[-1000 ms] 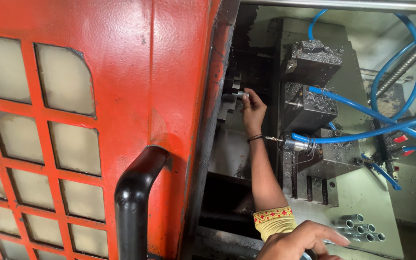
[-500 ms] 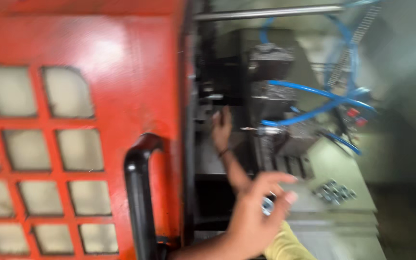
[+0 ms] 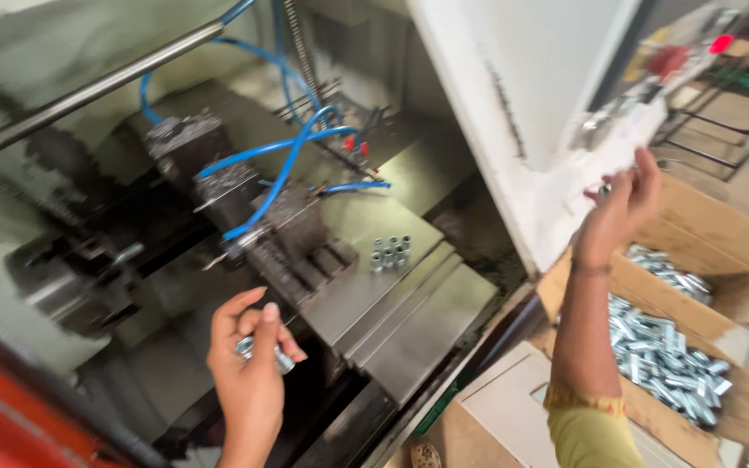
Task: The person repeatedly picks up small metal cylindrical parts from a cardboard box and inserts them into a CNC lathe. After each insertion, the person presses a button on the machine's control panel to start the cycle, then removes the processed part and places it on the machine's tray. This cycle is repeated multiple times throughout the clip.
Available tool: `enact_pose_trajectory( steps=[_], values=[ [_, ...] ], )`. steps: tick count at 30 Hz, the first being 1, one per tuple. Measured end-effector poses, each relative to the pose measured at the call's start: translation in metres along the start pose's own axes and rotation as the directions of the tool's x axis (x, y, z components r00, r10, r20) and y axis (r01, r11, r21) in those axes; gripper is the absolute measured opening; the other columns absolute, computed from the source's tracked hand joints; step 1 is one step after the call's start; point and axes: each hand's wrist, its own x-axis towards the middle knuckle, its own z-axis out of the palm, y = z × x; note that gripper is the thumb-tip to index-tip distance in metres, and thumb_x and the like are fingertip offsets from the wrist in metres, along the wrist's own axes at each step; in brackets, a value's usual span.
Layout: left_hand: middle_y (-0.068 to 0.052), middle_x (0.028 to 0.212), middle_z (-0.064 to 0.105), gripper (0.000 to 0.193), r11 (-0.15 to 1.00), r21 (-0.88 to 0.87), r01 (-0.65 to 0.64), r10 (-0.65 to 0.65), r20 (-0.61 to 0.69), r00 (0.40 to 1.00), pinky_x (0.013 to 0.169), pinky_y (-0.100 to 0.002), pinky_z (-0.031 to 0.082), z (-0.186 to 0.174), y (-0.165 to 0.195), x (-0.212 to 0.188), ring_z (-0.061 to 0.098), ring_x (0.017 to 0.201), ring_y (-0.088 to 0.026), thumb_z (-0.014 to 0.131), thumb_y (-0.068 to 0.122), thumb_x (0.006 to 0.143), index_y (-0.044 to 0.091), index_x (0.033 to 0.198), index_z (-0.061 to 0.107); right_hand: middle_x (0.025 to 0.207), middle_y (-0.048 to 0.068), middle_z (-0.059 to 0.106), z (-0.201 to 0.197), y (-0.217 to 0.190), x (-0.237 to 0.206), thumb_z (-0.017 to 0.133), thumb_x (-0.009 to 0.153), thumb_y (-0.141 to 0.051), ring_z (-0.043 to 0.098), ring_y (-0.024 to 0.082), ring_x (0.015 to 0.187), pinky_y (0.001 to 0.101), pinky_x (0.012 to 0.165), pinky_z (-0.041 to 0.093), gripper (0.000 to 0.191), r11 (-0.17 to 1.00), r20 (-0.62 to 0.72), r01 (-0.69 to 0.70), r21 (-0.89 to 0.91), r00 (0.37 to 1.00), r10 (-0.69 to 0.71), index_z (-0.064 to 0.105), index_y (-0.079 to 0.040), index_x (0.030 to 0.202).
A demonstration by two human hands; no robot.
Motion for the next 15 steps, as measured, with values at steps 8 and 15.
enact_pose_trajectory(
  steps=[8, 15],
  values=[
    [-0.006, 0.072, 0.056, 0.024, 0.996, 0.046, 0.075, -0.077, 0.029, 0.997, 0.051, -0.032, 0.052, 0.003, -0.010, -0.009, 0.055, 0.056, -0.013, 0.060, 0.009, 0.100, 0.000, 0.122, 0.057, 0.079, -0.002, 0.059, -0.054, 0.070, 0.115, 0.053, 0.084, 0.002, 0.067, 0.013, 0.064, 0.0285, 0.042, 0.052, 0.074, 0.883, 0.444, -0.335, -0.329, 0.770, 0.458, 0.042, -0.021, 0.154],
    [-0.009, 0.072, 0.056, 0.026, 0.964, 0.075, 0.253, -0.262, 0.143, 0.954, 0.053, -0.036, 0.053, 0.008, -0.036, -0.016, 0.057, 0.061, -0.017, 0.060, 0.008, 0.099, 0.000, 0.123, 0.058, 0.104, 0.011, 0.069, -0.168, 0.064, 0.171, 0.072, 0.092, -0.008, 0.066, 0.020, 0.089, 0.0324, 0.076, 0.052, 0.059, 0.572, 0.398, 0.100, -0.814, 0.813, 0.425, 0.058, -0.009, 0.150]
  ],
)
